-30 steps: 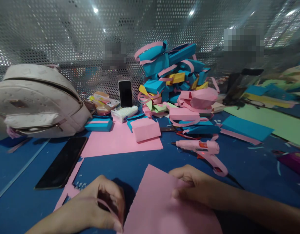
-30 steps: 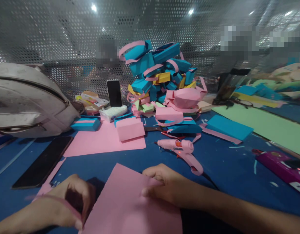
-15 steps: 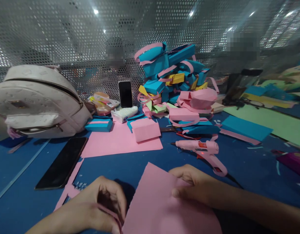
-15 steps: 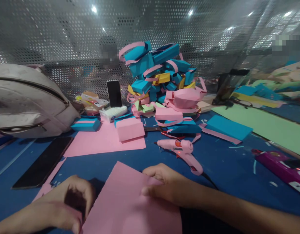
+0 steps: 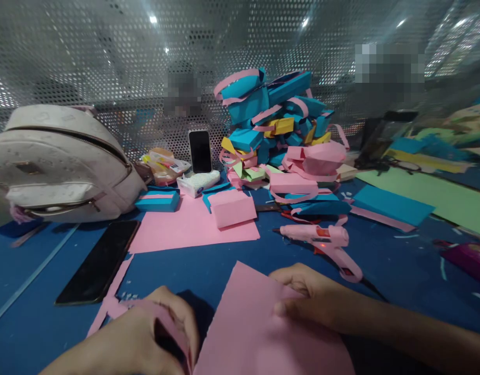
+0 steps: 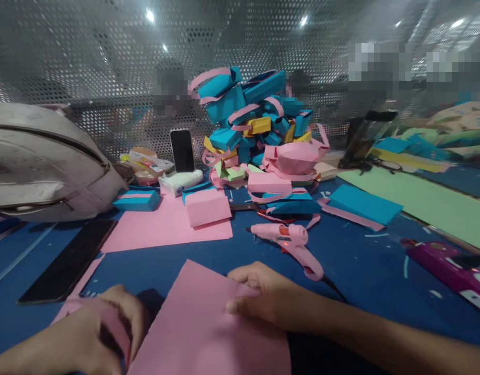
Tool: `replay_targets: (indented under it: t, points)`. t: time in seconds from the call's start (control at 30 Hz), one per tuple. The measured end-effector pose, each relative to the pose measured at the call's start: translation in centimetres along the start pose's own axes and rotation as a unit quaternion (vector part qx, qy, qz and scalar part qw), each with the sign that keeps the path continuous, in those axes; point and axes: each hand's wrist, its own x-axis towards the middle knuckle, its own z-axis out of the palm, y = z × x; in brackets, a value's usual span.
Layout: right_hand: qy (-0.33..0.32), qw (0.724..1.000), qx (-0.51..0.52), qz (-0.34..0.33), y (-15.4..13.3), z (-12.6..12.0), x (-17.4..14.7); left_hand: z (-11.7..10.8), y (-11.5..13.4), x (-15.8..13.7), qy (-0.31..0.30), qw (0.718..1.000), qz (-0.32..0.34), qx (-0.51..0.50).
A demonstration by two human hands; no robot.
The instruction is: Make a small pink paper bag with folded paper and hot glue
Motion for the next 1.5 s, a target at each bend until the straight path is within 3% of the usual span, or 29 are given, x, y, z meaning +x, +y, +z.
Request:
replay_targets:
  t: [0.33, 0.53, 0.77, 0.93, 1.2, 1.5]
  points:
    - [-0.003, 0.999, 0.04, -0.004, 0.6, 0.0, 0.0, -0.5, -0.8, 0.3, -0.047, 0.998, 0.032, -0.014]
    - [0.0, 1.0, 0.023, -0.011, 0.1, 0.0, 0.0, -0.2, 0.2, 0.1, -0.05, 0.998, 0.019, 0.013]
    - [-0.005, 0.999, 0.05, -0.012, 0.5, -0.1, -0.1, -0.5, -1.0, 0.1, -0.058, 0.998, 0.019, 0.011]
    - [0.0, 0.999, 0.032, -0.004, 0.4, -0.1, -0.1, -0.1, -0.3, 0.0, -0.027, 0.999, 0.016, 0.018]
    - [-0.005, 0.999, 0.042, -0.015, 0.4, -0.1, 0.0, -0.1, 0.3, -0.1, -0.027, 0.999, 0.0, -0.028]
    - [-0.006, 0.999, 0.035, -0.013, 0.2, 0.0, 0.0, -0.1, 0.4, 0.0, -0.05, 0.998, 0.023, -0.029]
